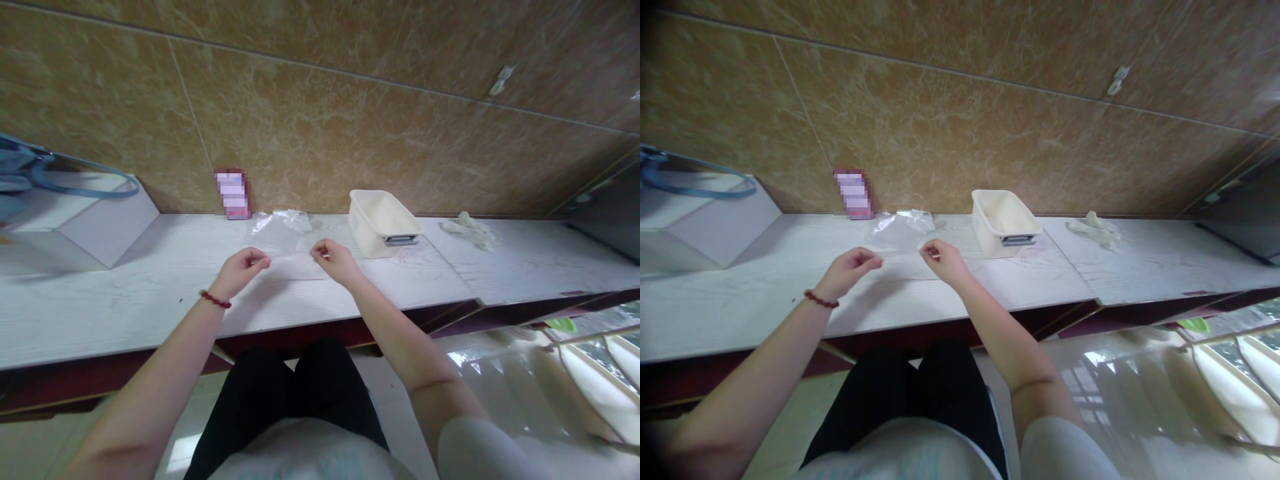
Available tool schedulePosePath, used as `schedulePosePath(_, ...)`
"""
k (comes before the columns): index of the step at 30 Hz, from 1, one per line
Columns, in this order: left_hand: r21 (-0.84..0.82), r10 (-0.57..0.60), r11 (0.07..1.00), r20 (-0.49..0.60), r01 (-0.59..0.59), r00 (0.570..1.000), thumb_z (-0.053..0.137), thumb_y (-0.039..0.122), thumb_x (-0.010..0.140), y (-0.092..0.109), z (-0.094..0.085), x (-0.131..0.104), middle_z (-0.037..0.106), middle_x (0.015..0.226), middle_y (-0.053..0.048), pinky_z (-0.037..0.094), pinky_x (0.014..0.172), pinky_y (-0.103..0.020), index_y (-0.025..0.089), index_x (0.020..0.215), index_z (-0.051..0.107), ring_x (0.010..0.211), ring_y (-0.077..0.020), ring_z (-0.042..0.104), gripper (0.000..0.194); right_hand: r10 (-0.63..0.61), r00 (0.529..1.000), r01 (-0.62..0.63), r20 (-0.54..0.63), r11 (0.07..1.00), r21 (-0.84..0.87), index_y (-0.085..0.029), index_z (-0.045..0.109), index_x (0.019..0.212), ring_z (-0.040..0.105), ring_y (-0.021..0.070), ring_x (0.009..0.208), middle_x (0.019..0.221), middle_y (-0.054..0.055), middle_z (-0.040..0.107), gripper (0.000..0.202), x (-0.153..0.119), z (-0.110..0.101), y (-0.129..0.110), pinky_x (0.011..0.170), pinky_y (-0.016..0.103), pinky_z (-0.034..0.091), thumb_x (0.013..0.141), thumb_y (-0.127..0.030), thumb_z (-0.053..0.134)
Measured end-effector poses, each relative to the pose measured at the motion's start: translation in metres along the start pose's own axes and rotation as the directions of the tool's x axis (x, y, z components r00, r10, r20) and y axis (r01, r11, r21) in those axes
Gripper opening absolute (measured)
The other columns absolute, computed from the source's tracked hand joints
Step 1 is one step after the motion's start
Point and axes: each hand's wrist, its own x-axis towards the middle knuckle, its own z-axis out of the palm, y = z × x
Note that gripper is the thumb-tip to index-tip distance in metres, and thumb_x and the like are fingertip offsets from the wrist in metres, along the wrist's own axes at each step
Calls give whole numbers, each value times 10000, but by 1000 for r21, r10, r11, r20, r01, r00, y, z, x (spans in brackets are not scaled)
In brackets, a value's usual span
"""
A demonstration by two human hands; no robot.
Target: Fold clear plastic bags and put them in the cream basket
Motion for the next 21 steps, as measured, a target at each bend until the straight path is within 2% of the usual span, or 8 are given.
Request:
schedulePosePath(1,-23,9,1000,8,-9,1000,638,402,637,3,1,15,618,731,-32,478,723,-335,142,764,578,705,-149,585,295,21,1000,-21,3,999,32,-179,534,751,558,85,653,702,-10,570,52,14,-2,3,614,243,523,727,-224,528)
schedulePosePath(3,-186,3,983,9,-2,1000,659,371,613,10,2,46,591,700,-14,480,732,-350,135,739,557,683,-128,573,286,94,996,-93,-6,991,100,-179,511,759,541,82,626,693,-17,543,59,42,-5,8,546,239,524,729,-229,522)
schedulePosePath(6,-408,-30,913,-105,-16,994,646,285,627,25,1,92,537,697,14,482,732,-358,133,729,509,675,-94,554,228,120,992,-115,-41,987,112,-171,498,748,528,71,601,672,-25,516,44,82,-12,9,548,248,518,726,-199,523)
schedulePosePath(9,-398,-13,915,-196,-67,981,607,198,667,43,-7,125,523,716,17,470,745,-348,132,763,504,638,-67,531,155,31,993,-25,-112,999,48,-163,503,767,544,76,631,677,-24,517,63,111,-22,3,629,280,507,742,-220,512)
schedulePosePath(11,-324,72,933,-262,-158,962,589,185,691,56,-14,135,521,718,16,455,767,-343,125,782,514,651,-67,530,132,-57,987,59,-152,998,13,-162,505,794,556,84,694,717,-17,529,94,120,-30,-4,688,292,494,757,-248,493)
schedulePosePath(14,-155,248,939,-312,-306,917,568,210,722,69,-22,127,520,754,6,426,798,-346,109,846,532,748,-98,548,163,-176,969,175,-174,984,-19,-170,507,817,558,95,770,773,-6,543,136,111,-40,-13,724,285,481,775,-294,467)
schedulePosePath(17,1,347,932,-295,-363,890,567,257,726,66,-22,97,549,807,-15,424,792,-333,106,864,549,805,-130,553,206,-255,956,249,-146,966,-64,-180,514,826,558,109,795,806,11,559,144,83,-44,-16,693,262,484,780,-309,470)
schedulePosePath(21,273,445,874,-115,-403,888,568,288,720,41,-10,50,605,812,-24,431,781,-292,147,789,589,799,-145,558,158,-378,925,365,-42,912,-186,-190,539,821,552,130,828,849,34,586,89,39,-36,1,721,278,481,782,-251,486)
